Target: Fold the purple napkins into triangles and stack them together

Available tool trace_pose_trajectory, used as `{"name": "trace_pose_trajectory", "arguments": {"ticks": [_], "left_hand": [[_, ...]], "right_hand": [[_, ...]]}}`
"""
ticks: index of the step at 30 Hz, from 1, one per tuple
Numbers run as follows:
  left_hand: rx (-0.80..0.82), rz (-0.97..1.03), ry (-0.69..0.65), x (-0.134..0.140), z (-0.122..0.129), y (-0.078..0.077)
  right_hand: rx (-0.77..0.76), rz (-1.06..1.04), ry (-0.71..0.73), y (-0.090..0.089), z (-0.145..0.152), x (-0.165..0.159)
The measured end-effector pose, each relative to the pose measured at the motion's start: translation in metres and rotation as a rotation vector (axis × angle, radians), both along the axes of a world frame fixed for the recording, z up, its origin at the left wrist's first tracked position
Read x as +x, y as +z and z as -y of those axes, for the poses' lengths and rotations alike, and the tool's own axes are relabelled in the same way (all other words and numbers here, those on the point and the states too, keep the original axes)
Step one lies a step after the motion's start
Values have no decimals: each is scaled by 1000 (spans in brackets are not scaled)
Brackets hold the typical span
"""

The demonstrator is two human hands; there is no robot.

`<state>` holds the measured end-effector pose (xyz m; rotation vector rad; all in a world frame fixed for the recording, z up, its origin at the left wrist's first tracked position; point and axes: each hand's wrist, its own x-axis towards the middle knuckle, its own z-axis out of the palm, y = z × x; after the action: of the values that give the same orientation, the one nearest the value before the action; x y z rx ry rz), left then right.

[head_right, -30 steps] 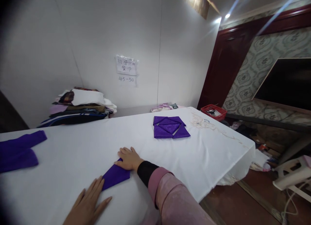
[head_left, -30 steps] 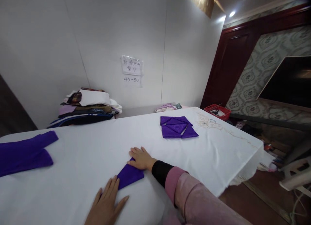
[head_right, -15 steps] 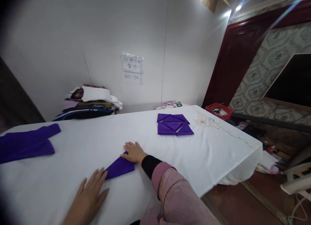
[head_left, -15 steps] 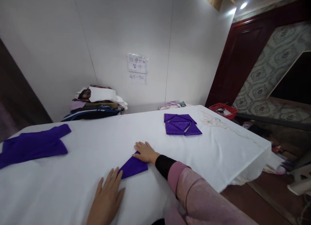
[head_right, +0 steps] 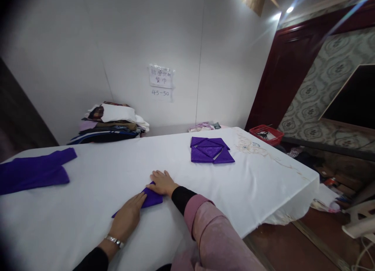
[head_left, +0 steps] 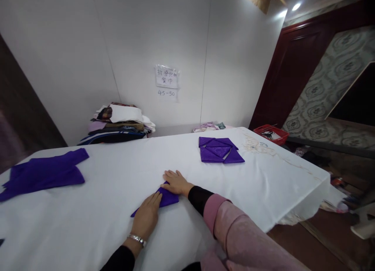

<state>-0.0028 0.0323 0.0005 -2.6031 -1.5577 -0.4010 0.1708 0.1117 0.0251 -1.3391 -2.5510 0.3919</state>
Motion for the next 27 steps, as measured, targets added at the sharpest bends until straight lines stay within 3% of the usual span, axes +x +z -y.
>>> {"name": "trace_pose_trajectory", "arguments": {"ticks": [7, 13, 17, 20, 24, 27], "left_hand": [[-287, 109, 129, -8, 0, 32], [-695, 558, 181, -32, -17, 70], [-1043, 824, 283, -43, -19, 79], [-1208, 992, 275, -48, -19, 77], [-1249, 1063, 259, -53, -25, 75], [-1068, 859, 281, -50, -30, 72]], "right_hand": [[-196, -117, 60, 11, 8, 13], [-366, -279, 152, 18, 32, 35], [-338, -307, 193, 12, 47, 41], [-320, -374, 106, 8, 52, 40], [-396, -468, -55, 11, 52, 36], [-484, -446, -152, 16, 51, 35]]}}
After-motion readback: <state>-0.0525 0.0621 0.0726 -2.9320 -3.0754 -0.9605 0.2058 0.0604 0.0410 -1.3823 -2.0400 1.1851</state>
